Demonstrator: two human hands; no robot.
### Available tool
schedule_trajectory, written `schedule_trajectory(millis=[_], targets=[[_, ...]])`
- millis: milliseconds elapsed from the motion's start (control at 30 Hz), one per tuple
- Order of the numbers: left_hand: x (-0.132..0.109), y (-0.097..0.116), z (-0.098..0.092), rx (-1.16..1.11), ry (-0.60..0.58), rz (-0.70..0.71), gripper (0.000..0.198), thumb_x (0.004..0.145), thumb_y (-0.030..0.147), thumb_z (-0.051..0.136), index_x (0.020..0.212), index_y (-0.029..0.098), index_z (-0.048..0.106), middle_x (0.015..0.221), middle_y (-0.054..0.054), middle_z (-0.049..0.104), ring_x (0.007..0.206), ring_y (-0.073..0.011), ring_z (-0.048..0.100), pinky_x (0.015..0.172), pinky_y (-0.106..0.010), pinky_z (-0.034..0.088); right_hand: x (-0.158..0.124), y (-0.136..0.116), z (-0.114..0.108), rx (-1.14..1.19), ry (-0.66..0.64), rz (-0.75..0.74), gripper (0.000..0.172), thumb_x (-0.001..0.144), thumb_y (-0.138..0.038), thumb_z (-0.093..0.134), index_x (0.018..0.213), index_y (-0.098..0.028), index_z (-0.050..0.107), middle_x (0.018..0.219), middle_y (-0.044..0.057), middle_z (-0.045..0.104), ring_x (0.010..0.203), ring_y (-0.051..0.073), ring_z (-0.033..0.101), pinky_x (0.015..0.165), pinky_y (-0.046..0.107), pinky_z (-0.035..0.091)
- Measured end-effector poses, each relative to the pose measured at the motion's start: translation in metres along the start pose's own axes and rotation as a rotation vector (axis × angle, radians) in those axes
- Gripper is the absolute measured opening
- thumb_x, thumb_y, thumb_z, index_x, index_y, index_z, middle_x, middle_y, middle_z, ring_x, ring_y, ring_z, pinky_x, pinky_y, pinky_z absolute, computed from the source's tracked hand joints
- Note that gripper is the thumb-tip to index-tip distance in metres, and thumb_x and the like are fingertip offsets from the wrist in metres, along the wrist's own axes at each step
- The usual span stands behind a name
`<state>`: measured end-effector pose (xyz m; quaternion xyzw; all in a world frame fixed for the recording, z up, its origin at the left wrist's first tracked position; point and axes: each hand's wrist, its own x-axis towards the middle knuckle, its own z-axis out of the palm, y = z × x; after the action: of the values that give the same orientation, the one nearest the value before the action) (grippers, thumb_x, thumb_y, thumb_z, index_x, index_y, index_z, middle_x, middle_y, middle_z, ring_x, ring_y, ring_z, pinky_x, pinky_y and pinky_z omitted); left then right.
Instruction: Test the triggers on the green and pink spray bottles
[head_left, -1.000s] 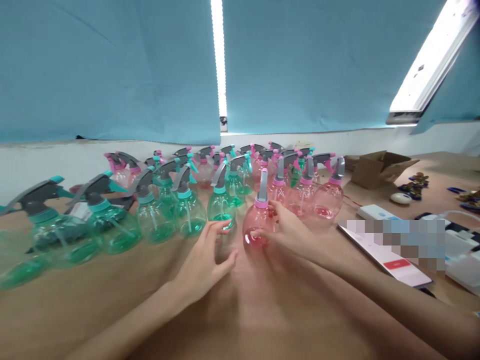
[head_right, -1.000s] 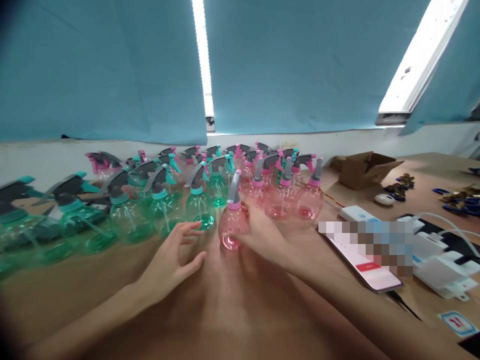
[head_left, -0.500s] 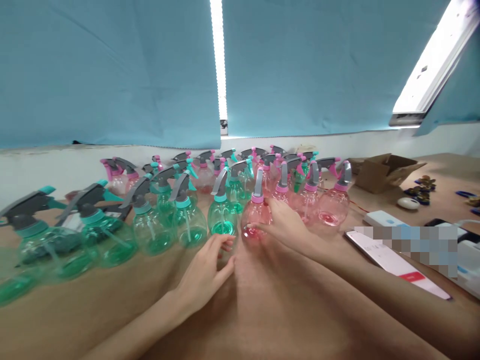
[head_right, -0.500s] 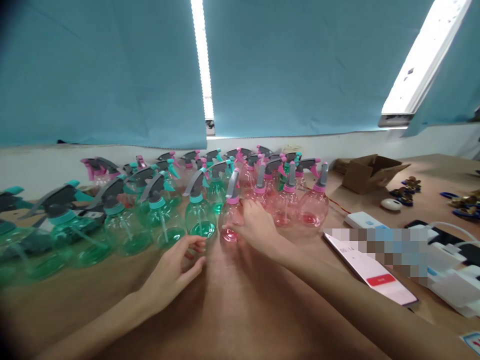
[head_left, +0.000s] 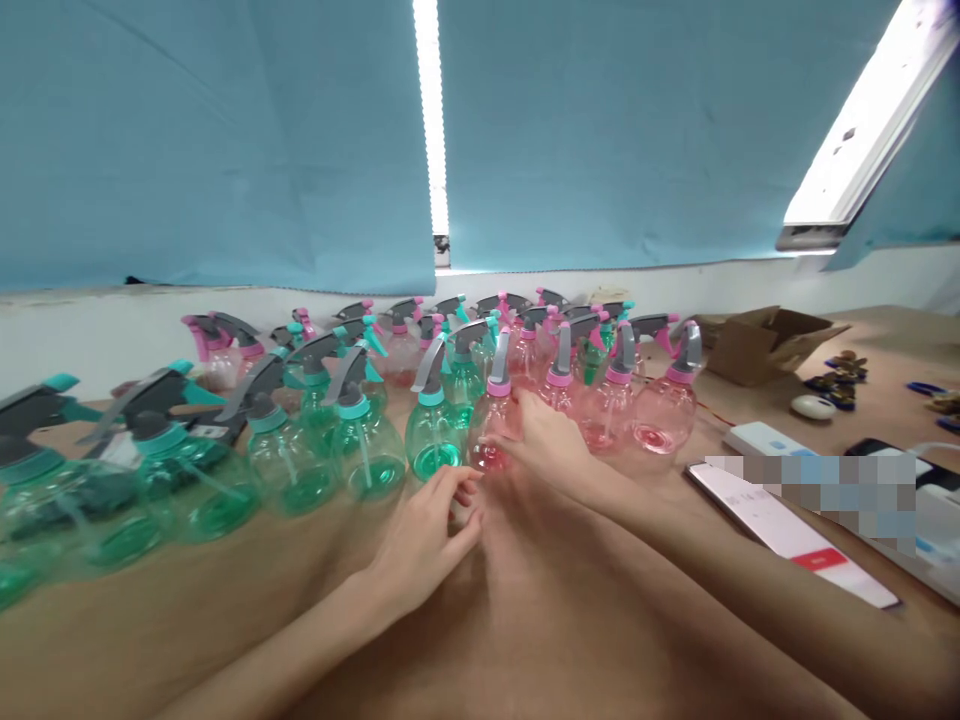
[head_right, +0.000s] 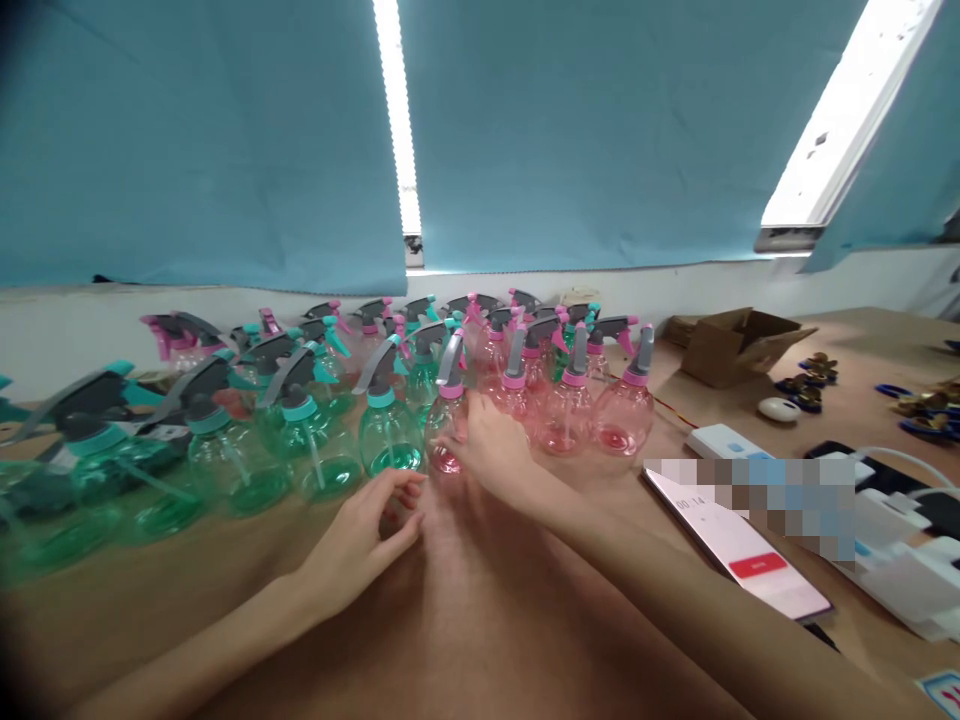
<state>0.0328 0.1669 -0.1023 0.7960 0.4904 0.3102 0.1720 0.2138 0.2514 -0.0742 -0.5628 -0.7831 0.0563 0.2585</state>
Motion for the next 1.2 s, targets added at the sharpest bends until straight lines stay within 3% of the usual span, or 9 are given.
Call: schedule_trajectory(millis=[167, 233, 367, 500, 700, 833, 1033, 1200], targets=[[0.003, 0.004, 0.003, -0.051, 0.008, -0.010, 0.023, 0.087, 0.019, 0.049, 0.110, 0.022, 0.049, 0.096, -0.003, 0.059, 0.082, -0.0176, 0.061, 0.067, -0.030, 0.052, -0.010, 0.002, -0.007, 0.067, 0.050, -0.036, 0.072, 0.083, -0.048, 0.059, 0.141, -0.015, 0.033, 0.131, 0.017, 0.058, 0.112, 0.034, 0.060, 0.082, 0.043, 0.048], [0.004, 0.006, 0.003, -0.062, 0.014, -0.015, 0.022, 0.087, 0.019, 0.049, 0.109, 0.022, 0.050, 0.094, -0.003, 0.060, 0.080, -0.0172, 0.061, 0.065, -0.029, 0.052, -0.019, 0.009, -0.016, 0.103, 0.112, -0.048, 0.064, 0.084, -0.047, 0.058, 0.138, -0.018, 0.039, 0.131, 0.014, 0.059, 0.114, 0.032, 0.059, 0.086, 0.043, 0.048], [0.006, 0.011, 0.004, -0.061, -0.008, -0.015, 0.017, 0.087, 0.019, 0.048, 0.103, 0.021, 0.053, 0.093, -0.003, 0.061, 0.076, -0.0167, 0.061, 0.063, -0.029, 0.052, -0.037, 0.033, -0.035, 0.117, 0.203, -0.033, 0.029, 0.088, -0.041, 0.054, 0.110, -0.023, 0.061, 0.109, 0.008, 0.070, 0.098, 0.027, 0.066, 0.082, 0.041, 0.049], [0.010, 0.016, 0.009, -0.065, -0.030, 0.010, 0.011, 0.087, 0.019, 0.049, 0.097, 0.020, 0.055, 0.091, -0.002, 0.061, 0.071, -0.0150, 0.060, 0.061, -0.027, 0.051, -0.041, 0.055, -0.040, 0.078, 0.270, 0.030, 0.035, 0.086, -0.043, 0.056, 0.112, -0.020, 0.060, 0.112, 0.011, 0.068, 0.097, 0.029, 0.065, 0.078, 0.042, 0.050], [0.013, 0.029, 0.017, -0.086, -0.068, 0.026, 0.013, 0.088, 0.016, 0.049, 0.098, 0.020, 0.055, 0.091, -0.001, 0.059, 0.067, -0.0129, 0.059, 0.060, -0.026, 0.051, -0.020, 0.057, -0.029, 0.125, 0.235, 0.045, 0.061, 0.083, -0.049, 0.059, 0.133, -0.016, 0.046, 0.127, 0.018, 0.060, 0.116, 0.035, 0.056, 0.090, 0.048, 0.046], [0.008, 0.035, 0.016, -0.099, -0.093, 0.016, 0.015, 0.087, 0.014, 0.049, 0.100, 0.020, 0.055, 0.092, -0.001, 0.058, 0.068, -0.0127, 0.058, 0.061, -0.025, 0.050, -0.004, 0.050, -0.025, 0.125, 0.191, 0.151, 0.073, 0.079, -0.057, 0.060, 0.135, -0.014, 0.042, 0.123, 0.021, 0.061, 0.112, 0.039, 0.059, 0.084, 0.047, 0.047], [-0.001, 0.044, 0.012, -0.116, -0.094, -0.003, 0.014, 0.087, 0.015, 0.049, 0.097, 0.021, 0.055, 0.092, -0.001, 0.060, 0.069, -0.0137, 0.059, 0.064, -0.027, 0.050, 0.002, 0.049, -0.023, 0.079, 0.165, 0.172, 0.051, 0.082, -0.049, 0.059, 0.120, -0.016, 0.051, 0.111, 0.017, 0.065, 0.102, 0.036, 0.063, 0.076, 0.043, 0.048], [-0.004, 0.057, 0.007, -0.126, -0.072, -0.014, 0.011, 0.088, 0.016, 0.049, 0.095, 0.020, 0.056, 0.089, -0.001, 0.062, 0.069, -0.0141, 0.059, 0.061, -0.027, 0.049, -0.013, 0.055, -0.027, 0.034, 0.156, 0.130, 0.047, 0.083, -0.051, 0.057, 0.114, -0.016, 0.052, 0.105, 0.016, 0.066, 0.096, 0.034, 0.064, 0.072, 0.040, 0.046]])
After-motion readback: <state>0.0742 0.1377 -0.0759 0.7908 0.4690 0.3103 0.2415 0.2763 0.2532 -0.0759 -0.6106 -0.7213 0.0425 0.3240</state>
